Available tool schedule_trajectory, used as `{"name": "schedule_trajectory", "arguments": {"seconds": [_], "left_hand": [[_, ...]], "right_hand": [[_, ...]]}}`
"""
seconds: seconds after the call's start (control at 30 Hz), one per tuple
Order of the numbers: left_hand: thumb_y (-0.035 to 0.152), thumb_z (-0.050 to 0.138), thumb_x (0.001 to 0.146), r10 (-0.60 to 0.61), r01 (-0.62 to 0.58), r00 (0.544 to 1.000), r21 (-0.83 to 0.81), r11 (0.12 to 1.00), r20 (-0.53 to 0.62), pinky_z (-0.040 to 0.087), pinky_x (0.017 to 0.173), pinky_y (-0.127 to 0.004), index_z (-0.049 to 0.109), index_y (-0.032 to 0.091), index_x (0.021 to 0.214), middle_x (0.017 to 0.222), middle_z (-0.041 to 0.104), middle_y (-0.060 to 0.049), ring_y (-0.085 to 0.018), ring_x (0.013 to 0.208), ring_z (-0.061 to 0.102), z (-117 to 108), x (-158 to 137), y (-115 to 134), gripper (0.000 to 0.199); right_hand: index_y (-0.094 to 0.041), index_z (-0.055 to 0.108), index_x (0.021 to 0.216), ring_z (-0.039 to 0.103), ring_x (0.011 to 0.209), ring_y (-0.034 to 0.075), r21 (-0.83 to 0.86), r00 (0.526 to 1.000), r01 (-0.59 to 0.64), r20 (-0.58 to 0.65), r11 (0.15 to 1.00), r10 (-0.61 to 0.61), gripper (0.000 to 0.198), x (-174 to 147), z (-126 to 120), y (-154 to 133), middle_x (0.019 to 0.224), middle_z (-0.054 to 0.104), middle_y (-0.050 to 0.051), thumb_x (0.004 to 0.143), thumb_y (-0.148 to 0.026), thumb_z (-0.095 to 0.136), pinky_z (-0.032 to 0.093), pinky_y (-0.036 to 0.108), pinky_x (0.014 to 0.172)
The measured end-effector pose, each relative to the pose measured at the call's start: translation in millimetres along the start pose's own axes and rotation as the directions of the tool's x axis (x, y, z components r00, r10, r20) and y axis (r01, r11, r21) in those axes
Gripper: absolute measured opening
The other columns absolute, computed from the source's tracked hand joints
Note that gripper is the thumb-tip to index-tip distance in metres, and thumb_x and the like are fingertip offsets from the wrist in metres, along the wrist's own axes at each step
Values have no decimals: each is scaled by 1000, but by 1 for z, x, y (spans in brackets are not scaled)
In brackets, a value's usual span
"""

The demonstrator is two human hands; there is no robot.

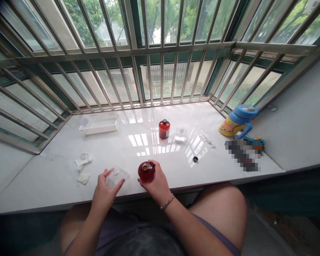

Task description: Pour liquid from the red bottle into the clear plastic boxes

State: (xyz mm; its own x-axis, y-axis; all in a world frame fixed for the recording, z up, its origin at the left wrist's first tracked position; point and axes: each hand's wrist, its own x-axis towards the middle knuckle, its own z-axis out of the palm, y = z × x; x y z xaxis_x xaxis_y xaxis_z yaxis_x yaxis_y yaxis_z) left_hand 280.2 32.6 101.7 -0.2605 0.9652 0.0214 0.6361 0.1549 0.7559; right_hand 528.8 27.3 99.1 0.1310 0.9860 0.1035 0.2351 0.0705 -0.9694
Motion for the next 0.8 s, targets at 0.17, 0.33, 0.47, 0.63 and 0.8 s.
{"name": "schedule_trajectory", "arguments": {"seconds": [0.17, 0.33, 0.47, 0.63, 0.8], "left_hand": [[55, 81, 84, 79, -75, 987, -37, 997, 138, 49, 120, -55, 54, 26, 137, 150, 63, -14, -37, 143, 61, 17, -10, 11, 66], [47, 78, 91, 241, -237, 938, -44, 970, 248, 25, 135, -60, 52, 29, 150, 152, 65, -9, -34, 148, 56, 41, -9, 19, 67], [40, 76, 93, 349, -342, 875, -80, 936, 335, 18, 137, -63, 49, 31, 154, 157, 62, -8, -31, 148, 57, 54, -6, 25, 67], [33, 71, 96, 440, -439, 833, -82, 895, 336, 23, 135, -67, 44, 29, 157, 162, 56, -12, -32, 154, 51, 62, -6, 31, 66], [32, 77, 92, 507, -513, 801, -70, 855, 318, 28, 132, -68, 44, 27, 157, 174, 39, -18, -37, 162, 37, 66, -1, 39, 74]], "right_hand": [[-26, 54, 138, 67, 126, 29, -67, 996, 32, -86, 997, -38, 77, -3, -10, 8, 138, 66, 9, 72, -36, 93, 53, 50, 116], [-27, 55, 135, 69, 121, 29, -107, 984, 36, -170, 994, -54, 77, 2, -30, 20, 134, 68, 9, 71, -40, 95, 56, 49, 112], [-27, 55, 133, 71, 116, 29, -129, 970, 18, -239, 992, -49, 75, 6, -47, 27, 130, 69, 9, 72, -43, 94, 57, 50, 109], [-27, 52, 135, 72, 117, 29, -128, 965, 31, -255, 991, -63, 77, 7, -56, 35, 132, 70, 10, 73, -48, 93, 58, 50, 109], [-26, 51, 136, 74, 116, 31, -131, 952, 39, -295, 991, -77, 80, 7, -51, 46, 130, 74, 12, 72, -48, 93, 61, 50, 104]]}}
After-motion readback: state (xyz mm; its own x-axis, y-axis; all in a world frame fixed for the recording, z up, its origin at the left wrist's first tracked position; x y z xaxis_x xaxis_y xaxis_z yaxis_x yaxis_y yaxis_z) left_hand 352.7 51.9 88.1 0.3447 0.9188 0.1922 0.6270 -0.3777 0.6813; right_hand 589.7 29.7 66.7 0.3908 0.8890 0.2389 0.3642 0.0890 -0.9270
